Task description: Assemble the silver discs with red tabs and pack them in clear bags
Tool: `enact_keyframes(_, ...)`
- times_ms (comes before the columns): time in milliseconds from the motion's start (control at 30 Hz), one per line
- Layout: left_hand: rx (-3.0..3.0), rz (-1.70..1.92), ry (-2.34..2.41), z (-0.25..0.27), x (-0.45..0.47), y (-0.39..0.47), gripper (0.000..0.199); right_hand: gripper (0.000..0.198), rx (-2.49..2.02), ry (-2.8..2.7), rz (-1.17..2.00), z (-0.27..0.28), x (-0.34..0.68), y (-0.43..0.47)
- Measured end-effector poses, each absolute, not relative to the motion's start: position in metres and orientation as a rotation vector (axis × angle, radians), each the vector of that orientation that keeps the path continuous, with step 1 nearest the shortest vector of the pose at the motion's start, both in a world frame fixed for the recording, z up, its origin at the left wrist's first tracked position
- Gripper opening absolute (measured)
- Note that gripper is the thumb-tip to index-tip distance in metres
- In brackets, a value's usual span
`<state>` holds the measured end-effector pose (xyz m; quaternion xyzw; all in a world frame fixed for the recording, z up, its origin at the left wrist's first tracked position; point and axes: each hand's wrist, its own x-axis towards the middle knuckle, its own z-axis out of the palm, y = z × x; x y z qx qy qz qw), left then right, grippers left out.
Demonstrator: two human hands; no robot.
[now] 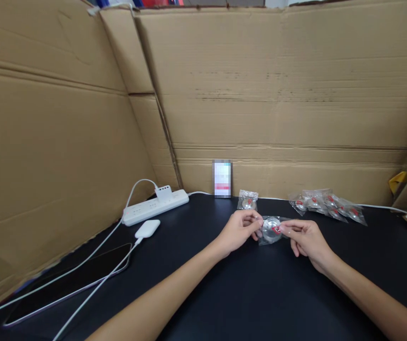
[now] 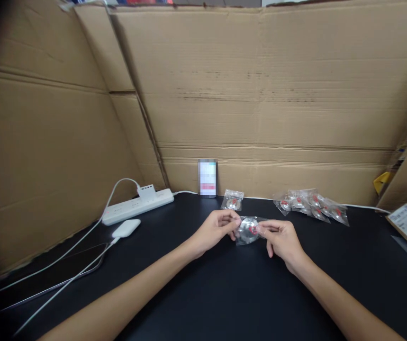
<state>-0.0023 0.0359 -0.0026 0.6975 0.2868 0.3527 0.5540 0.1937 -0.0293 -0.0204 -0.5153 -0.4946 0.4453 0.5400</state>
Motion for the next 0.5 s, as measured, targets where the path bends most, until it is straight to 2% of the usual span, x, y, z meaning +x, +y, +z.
enact_keyframes(133,1.72,0.857,0.803,0.001,-0.017,0.055,0.024,0.045,-1.253,-1.015,1.02,-0.019,0.199,-0.027)
enact_keyframes(433,2.386,0.496,1.283,0.015,-0.064,0.084,0.014,0.043,-1.274,-1.007,1.006,-0.014,0.2,-0.028)
enact_keyframes(500,2.47,0.57,1.362,0.017,-0.059,0.078,0.012,0.042,-1.28,-1.026,1.003,-0.013,0.198,-0.029)
